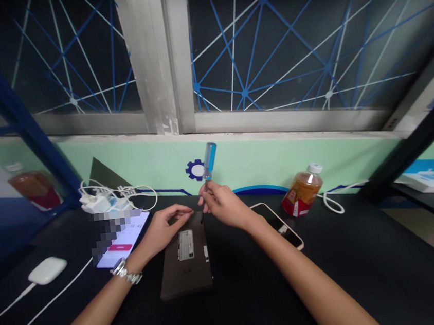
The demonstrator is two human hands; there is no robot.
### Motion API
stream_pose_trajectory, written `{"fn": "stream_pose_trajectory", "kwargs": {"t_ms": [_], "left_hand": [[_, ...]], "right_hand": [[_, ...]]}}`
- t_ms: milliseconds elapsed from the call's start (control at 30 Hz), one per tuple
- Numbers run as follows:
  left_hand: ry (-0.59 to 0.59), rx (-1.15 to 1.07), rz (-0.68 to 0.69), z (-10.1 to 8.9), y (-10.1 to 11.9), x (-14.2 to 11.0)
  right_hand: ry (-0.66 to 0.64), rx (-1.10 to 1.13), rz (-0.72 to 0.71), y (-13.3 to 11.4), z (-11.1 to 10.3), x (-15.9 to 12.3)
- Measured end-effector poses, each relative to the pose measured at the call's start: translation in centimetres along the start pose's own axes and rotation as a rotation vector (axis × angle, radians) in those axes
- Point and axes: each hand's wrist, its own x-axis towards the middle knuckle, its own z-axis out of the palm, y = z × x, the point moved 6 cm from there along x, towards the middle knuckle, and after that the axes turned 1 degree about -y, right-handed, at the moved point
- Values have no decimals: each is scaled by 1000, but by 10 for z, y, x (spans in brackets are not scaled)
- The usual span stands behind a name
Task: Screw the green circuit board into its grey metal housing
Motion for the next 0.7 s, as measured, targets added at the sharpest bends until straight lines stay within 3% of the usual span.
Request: {"fn": "stream_pose_trajectory", "kwargs": {"t_ms": [200, 367, 500, 700], "left_hand": [[-27, 27, -2, -5, 5, -17], [-47, -7, 22, 6, 14, -23], [-59, -14, 2, 15, 14, -25], [-103, -76, -46, 22, 10, -28]], "right_hand": [[232, 382, 52, 9, -13, -33], [473, 628, 103, 30, 0, -74], [551, 757, 159, 45, 15, -91], [591, 845, 203, 48, 19, -95]]}}
